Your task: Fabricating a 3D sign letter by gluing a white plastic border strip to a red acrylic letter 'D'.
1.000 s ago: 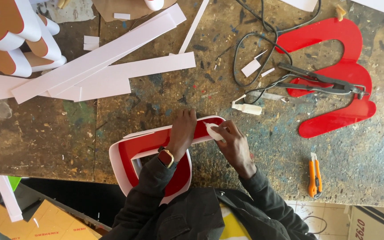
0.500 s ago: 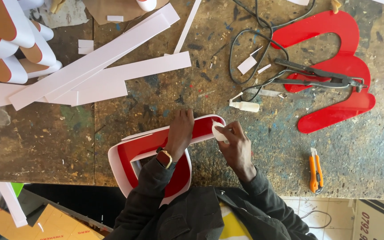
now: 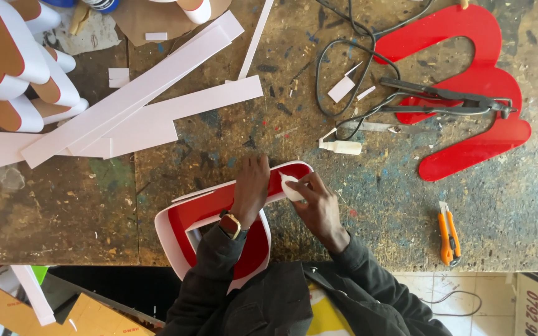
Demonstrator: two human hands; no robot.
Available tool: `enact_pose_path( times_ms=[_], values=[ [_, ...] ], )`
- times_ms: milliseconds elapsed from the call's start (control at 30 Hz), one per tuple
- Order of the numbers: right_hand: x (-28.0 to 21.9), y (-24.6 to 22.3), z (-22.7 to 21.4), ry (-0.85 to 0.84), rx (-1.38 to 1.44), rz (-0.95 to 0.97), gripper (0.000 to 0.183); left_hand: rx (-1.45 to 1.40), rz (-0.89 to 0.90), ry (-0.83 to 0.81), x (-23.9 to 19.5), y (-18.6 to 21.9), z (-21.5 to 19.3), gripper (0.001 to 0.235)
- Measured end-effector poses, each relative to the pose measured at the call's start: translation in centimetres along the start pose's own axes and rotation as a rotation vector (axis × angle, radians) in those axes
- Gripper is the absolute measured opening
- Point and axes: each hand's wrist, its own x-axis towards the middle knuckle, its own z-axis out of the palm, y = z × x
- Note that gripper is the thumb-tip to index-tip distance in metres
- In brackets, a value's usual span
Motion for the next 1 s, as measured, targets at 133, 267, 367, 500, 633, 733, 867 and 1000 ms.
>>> enact_pose_path(
  times_ms=[133,267,367,500,633,733,867,1000],
  values=[
    [-0.2,-0.1,1.5,-0.004,0.006,-0.015,0.038,-0.015,-0.006,-0.024,0.1,0.0,1.2,0.052],
    [-0.1,-0.6,1.5,0.023,0.009,-0.037,0.035,0.023,-0.006,0.014,-0.1,0.3,1.0,0.041],
    [-0.4,-0.7,1.6,0.033,0.007,-0.034,0.034,0.042,-0.009,0.013,-0.5,0.5,0.6,0.040],
    [-0.3,-0.9,2.0,0.043,-0.004,-0.039,0.033,0.036,0.004,0.034,-0.5,0.5,1.2,0.037],
    [-0.8,-1.0,-1.4,0.009,0.114,0.028,0.030,0.030,0.001,0.038,-0.8,0.9,-0.2,0.028],
    [-1.4,0.6,-4.4,0.053,0.140,0.133,0.025,-0.018,0.003,0.030,-0.9,0.6,0.1,0.023],
    [0.1,3.8,-3.9,0.278,0.319,0.309,0.031,-0.050,0.002,-0.031,-1.2,1.3,-1.6,0.026],
    [8.0,2.2,-2.4,0.179,0.405,0.385,0.049,0.023,-0.003,-0.012,-0.8,1.4,-1.1,0.030]
  ],
)
